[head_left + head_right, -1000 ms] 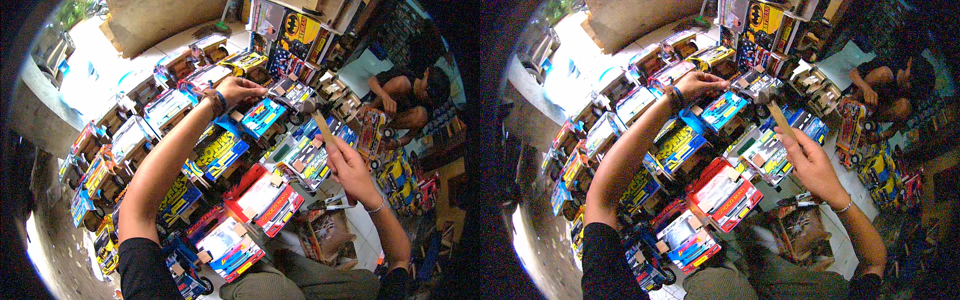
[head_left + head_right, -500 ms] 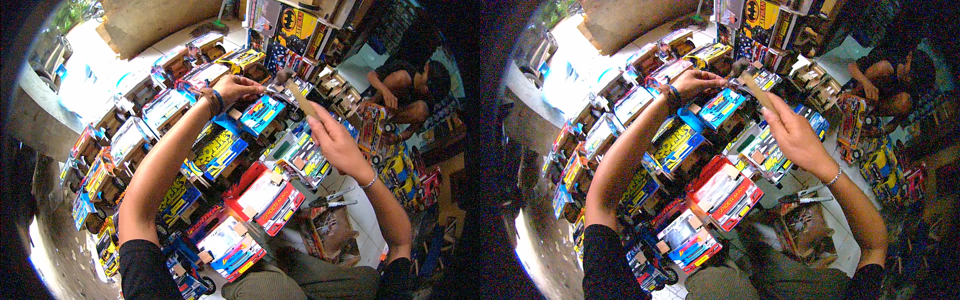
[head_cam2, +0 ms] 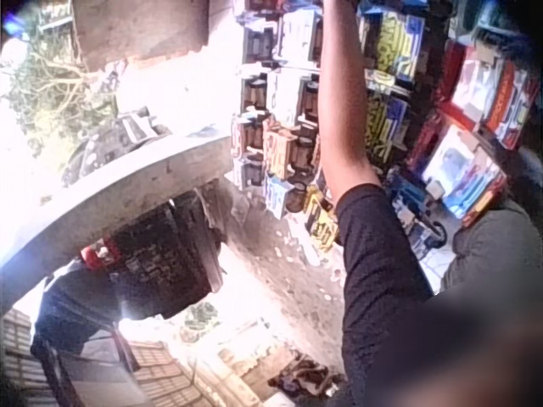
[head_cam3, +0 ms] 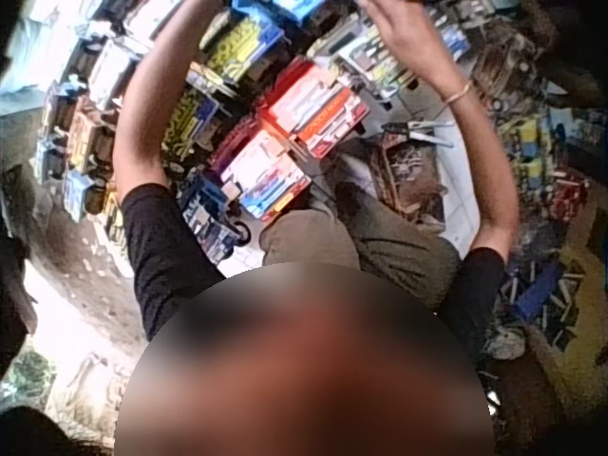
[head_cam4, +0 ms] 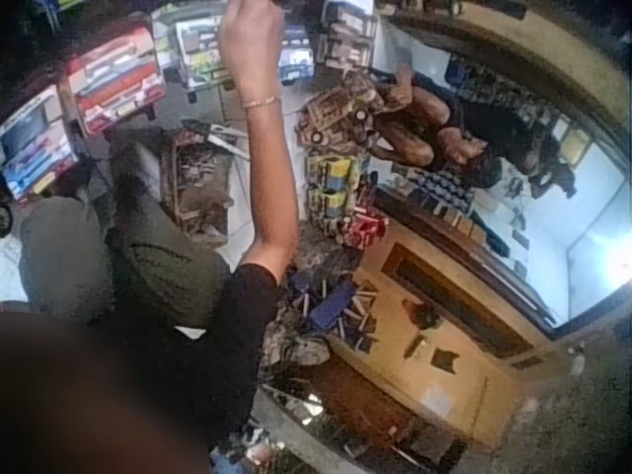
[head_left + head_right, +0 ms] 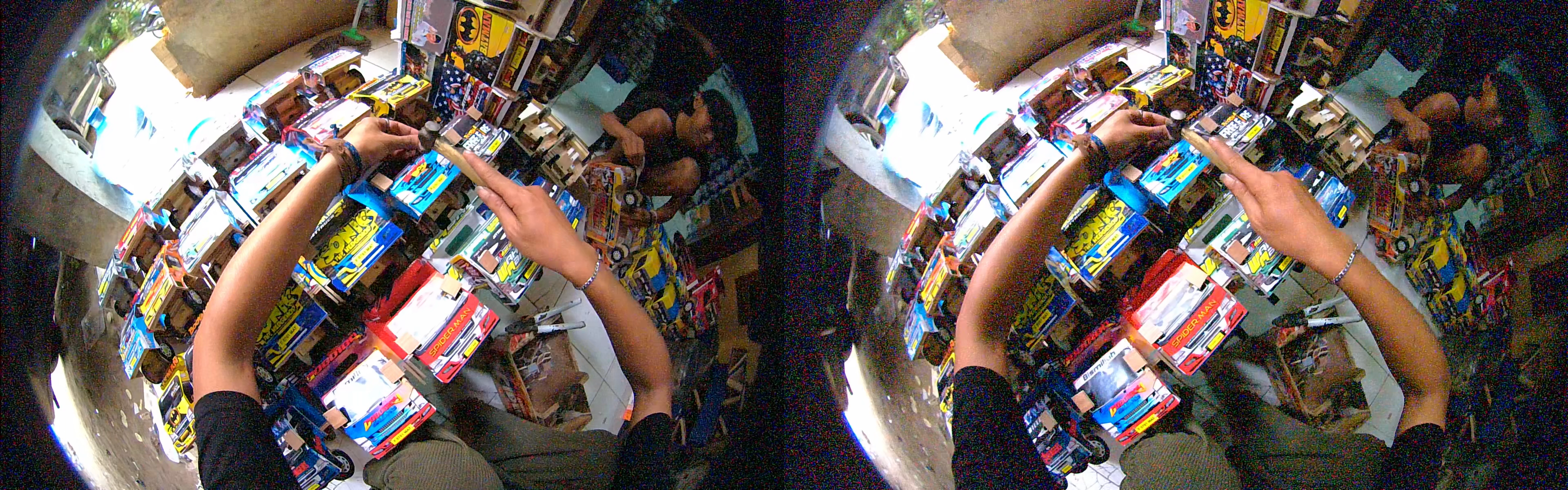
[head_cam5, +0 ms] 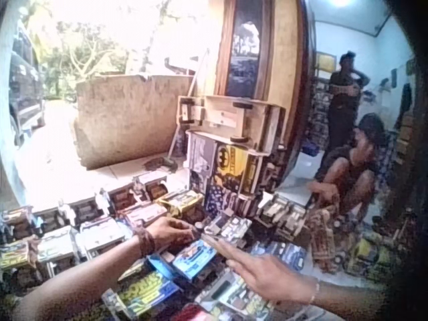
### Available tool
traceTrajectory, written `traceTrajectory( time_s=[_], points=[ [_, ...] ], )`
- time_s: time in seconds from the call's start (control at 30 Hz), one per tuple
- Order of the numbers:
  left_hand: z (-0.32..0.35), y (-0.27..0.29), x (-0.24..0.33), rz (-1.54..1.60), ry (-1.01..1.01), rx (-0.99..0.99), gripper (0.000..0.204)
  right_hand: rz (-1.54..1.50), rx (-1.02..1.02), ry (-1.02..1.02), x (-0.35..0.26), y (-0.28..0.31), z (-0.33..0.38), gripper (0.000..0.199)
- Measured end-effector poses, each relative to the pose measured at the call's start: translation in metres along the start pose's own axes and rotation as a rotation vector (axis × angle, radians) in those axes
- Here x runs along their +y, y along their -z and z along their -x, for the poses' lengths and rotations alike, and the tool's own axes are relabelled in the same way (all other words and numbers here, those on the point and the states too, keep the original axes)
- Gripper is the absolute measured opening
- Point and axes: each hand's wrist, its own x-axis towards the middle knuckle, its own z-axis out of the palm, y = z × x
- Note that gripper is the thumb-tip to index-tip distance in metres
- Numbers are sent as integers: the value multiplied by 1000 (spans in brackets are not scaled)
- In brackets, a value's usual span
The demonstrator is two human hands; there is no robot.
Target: The person sits on the floor and assembles small wooden toy trucks. They use a hammer to drive nails into the wooden bodies and attach wheels. The person repeatedly picks up nails, positions them on the toy, and hammers them in place.
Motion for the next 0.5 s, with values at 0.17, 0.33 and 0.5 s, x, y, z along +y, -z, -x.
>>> traceTrajectory(
  time_s=[0.17,0.33,0.5],
  points=[
    [3,-3,4,-33,31,20,29,-39,99,19,-2,-3,-1,51],
    [8,-5,10,-81,0,14,32,174,-50,-13,-2,-2,0,52],
    [7,-4,8,-74,35,-1,32,31,158,-9,1,-7,-3,51]
  ],
)
